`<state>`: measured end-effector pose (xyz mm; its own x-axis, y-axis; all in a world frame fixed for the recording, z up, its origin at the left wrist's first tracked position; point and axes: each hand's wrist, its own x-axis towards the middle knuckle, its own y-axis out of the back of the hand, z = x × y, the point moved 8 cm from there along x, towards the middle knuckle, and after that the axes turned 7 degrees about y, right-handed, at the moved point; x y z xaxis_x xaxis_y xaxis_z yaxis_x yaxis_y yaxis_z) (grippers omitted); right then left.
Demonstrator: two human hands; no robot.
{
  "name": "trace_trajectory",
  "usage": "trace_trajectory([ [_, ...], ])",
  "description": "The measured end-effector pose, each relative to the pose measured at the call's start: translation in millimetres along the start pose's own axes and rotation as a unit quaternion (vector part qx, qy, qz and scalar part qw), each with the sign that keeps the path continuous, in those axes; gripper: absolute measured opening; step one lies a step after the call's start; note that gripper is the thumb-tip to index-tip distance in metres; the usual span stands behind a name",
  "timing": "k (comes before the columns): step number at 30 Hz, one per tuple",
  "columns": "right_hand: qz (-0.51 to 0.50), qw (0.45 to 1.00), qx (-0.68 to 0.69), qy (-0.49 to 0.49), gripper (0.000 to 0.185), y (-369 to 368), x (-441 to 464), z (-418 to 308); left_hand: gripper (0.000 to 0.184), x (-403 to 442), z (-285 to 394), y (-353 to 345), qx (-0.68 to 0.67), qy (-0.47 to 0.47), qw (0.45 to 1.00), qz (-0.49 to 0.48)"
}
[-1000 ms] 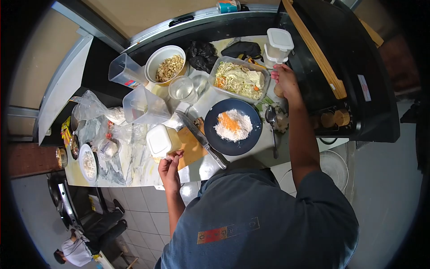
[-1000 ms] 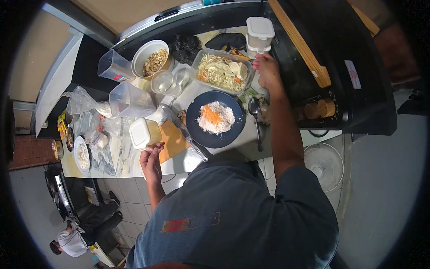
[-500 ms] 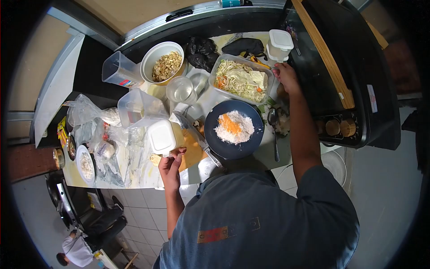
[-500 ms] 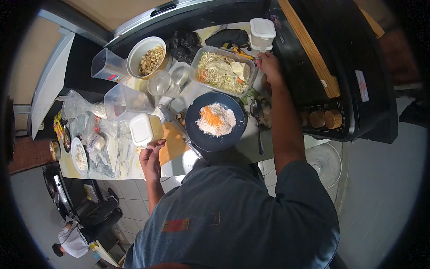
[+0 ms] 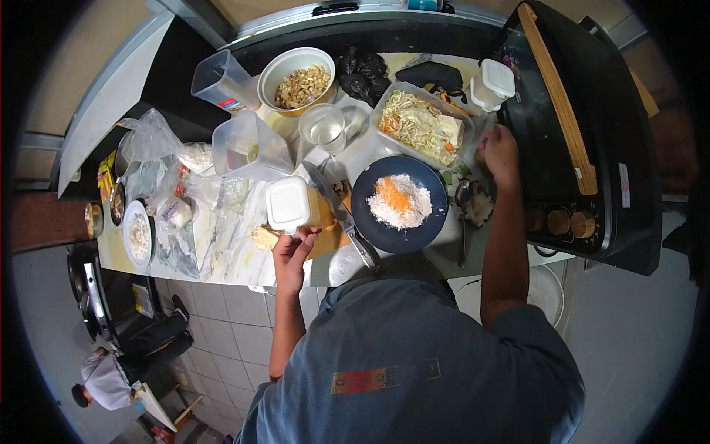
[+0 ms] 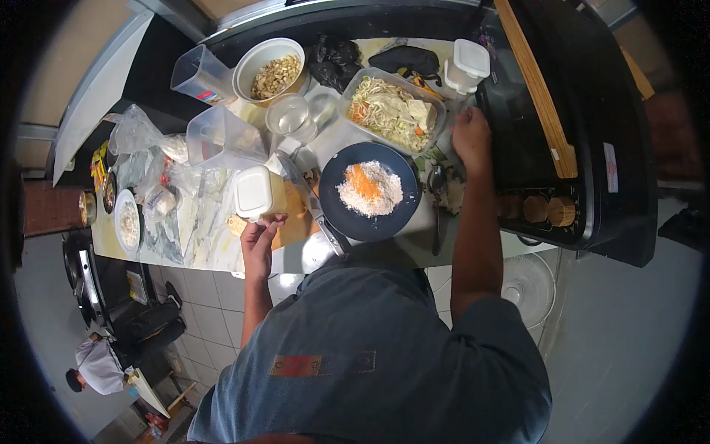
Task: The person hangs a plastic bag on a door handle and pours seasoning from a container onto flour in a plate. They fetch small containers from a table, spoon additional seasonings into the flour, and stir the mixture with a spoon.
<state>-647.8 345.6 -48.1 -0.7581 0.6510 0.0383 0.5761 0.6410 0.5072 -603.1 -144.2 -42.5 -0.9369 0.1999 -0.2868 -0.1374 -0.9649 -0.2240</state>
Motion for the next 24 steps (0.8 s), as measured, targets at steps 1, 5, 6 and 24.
trace_trajectory([
  [1,-0.003,1.0,-0.001,0.002,0.031,0,-17,-16,0.007,-4,1,2,0.003,-0.001,1.0,0.0],
  [5,0.023,0.966,-0.092,0.239,0.026,-24,-64,-109,0.008,-15,1,12,0.001,-0.017,1.0,0.006],
  [6,-0.017,0.964,-0.028,0.265,0.031,-42,-74,-123,0.008,-19,1,16,-0.001,-0.018,1.0,0.009],
  [24,-0.158,0.917,-0.076,0.358,0.091,-217,-135,-221,0.007,-88,0,91,-0.02,-0.033,0.997,0.064],
])
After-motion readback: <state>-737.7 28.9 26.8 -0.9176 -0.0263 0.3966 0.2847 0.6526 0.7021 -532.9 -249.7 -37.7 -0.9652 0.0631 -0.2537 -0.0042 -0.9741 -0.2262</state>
